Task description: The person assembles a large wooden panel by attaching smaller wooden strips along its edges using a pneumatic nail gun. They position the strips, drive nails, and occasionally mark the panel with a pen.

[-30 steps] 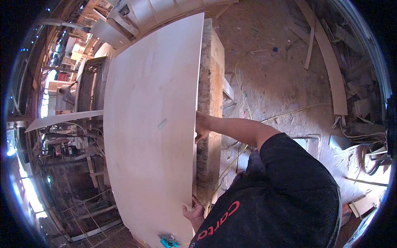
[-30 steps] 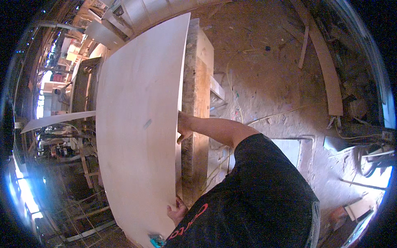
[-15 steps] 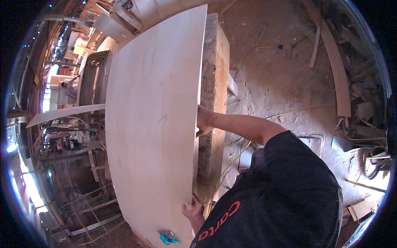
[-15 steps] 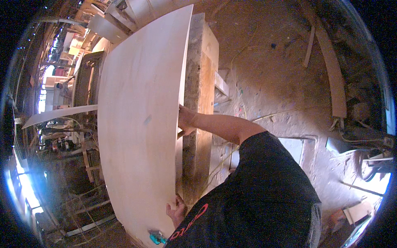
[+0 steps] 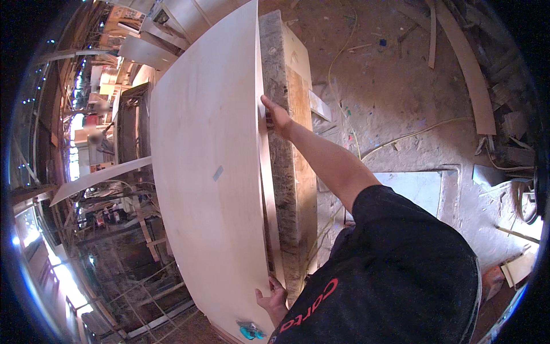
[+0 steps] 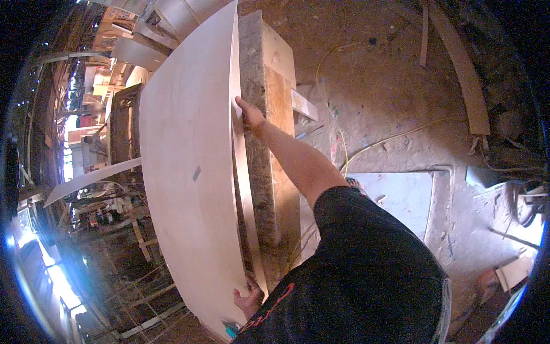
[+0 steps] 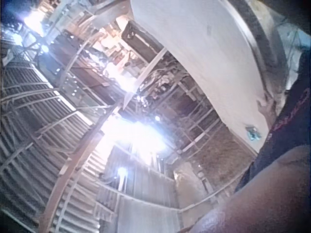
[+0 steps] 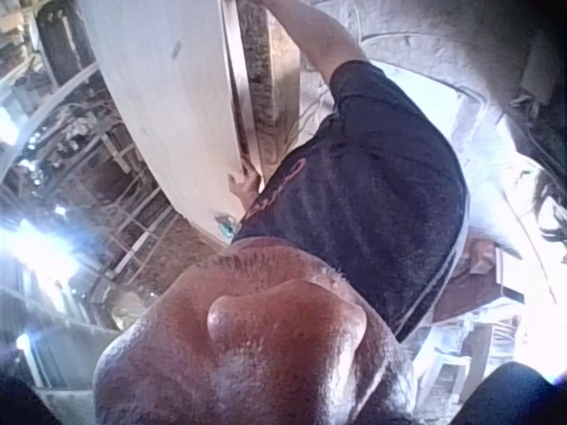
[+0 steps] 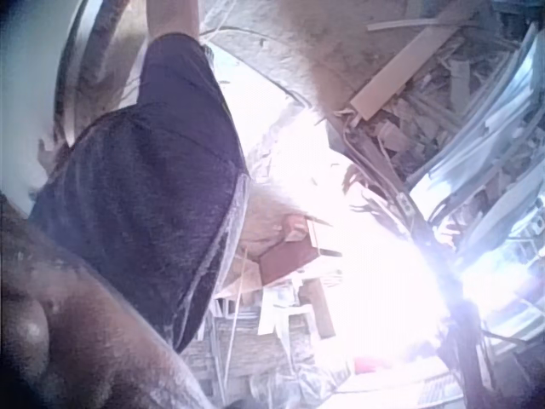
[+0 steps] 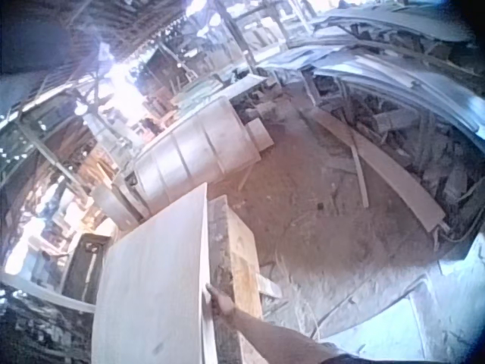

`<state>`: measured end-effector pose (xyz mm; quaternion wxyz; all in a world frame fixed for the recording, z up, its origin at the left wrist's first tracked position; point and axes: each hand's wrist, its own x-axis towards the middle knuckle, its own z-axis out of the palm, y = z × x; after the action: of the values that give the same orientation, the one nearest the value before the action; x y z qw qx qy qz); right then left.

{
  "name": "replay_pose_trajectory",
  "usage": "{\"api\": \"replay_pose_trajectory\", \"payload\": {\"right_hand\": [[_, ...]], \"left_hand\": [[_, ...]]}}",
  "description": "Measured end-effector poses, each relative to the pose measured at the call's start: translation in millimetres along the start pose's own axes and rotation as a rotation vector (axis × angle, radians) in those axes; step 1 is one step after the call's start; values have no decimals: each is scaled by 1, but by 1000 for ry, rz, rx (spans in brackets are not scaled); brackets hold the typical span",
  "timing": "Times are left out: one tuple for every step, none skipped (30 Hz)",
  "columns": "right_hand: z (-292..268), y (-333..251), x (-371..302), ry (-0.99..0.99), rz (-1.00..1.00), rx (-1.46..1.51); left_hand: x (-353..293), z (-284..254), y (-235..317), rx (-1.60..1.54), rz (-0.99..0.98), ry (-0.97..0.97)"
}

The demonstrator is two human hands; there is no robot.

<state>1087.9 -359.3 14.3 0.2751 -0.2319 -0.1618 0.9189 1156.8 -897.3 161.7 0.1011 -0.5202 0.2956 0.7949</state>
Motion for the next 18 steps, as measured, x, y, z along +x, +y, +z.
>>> {"api": "replay_pose_trajectory", "payload": {"right_hand": [[4, -1, -3, -74, 55, 26], [7, -2, -6, -150, 111, 52], [13, -4, -13, -229, 172, 78], [15, -6, -24, -160, 172, 43], [15, -1, -30, -164, 165, 79], [15, -1, -34, -168, 151, 105], [17, -1, -39, -171, 137, 131], [20, 0, -45, -143, 136, 72], [15, 4, -38, -142, 183, 34], [5, 13, -26, -141, 229, -5], [0, 19, -23, -126, 283, -13], [-2, 21, -20, -112, 329, -20], [-7, 26, -23, -154, 286, 53], [-10, 31, -27, -203, 248, 127], [-11, 34, -28, -251, 204, 204], [-10, 39, -28, -275, 172, 157], [-10, 44, -27, -298, 141, 110], [-11, 44, -26, -316, 104, 59]], "left_hand": [[-2, -2, 0, 4, -1, -12], [-5, -3, 0, 7, -1, -25], [-5, -5, 0, -22, -16, -25], [-4, -4, 0, -47, -32, -20], [-4, -5, 0, -73, -48, -14], [-8, -2, -7, -67, -13, -37], [-7, -3, -8, -61, 3, -15], [-5, -6, -9, -55, 19, 6], [-5, -3, -9, -38, 31, 20], [-3, -3, -8, -5, 44, 1], [0, -8, -7, 14, 52, -16], [4, -9, -12, 28, 52, -45], [6, -9, -15, 14, 45, -32], [1, -9, -18, -5, 41, -22], [0, -6, -19, -16, 35, -15], [7, -6, -13, -49, -5, 52], [12, -9, -9, -48, 0, 18], [15, -9, -12, -43, -2, -14]]}}
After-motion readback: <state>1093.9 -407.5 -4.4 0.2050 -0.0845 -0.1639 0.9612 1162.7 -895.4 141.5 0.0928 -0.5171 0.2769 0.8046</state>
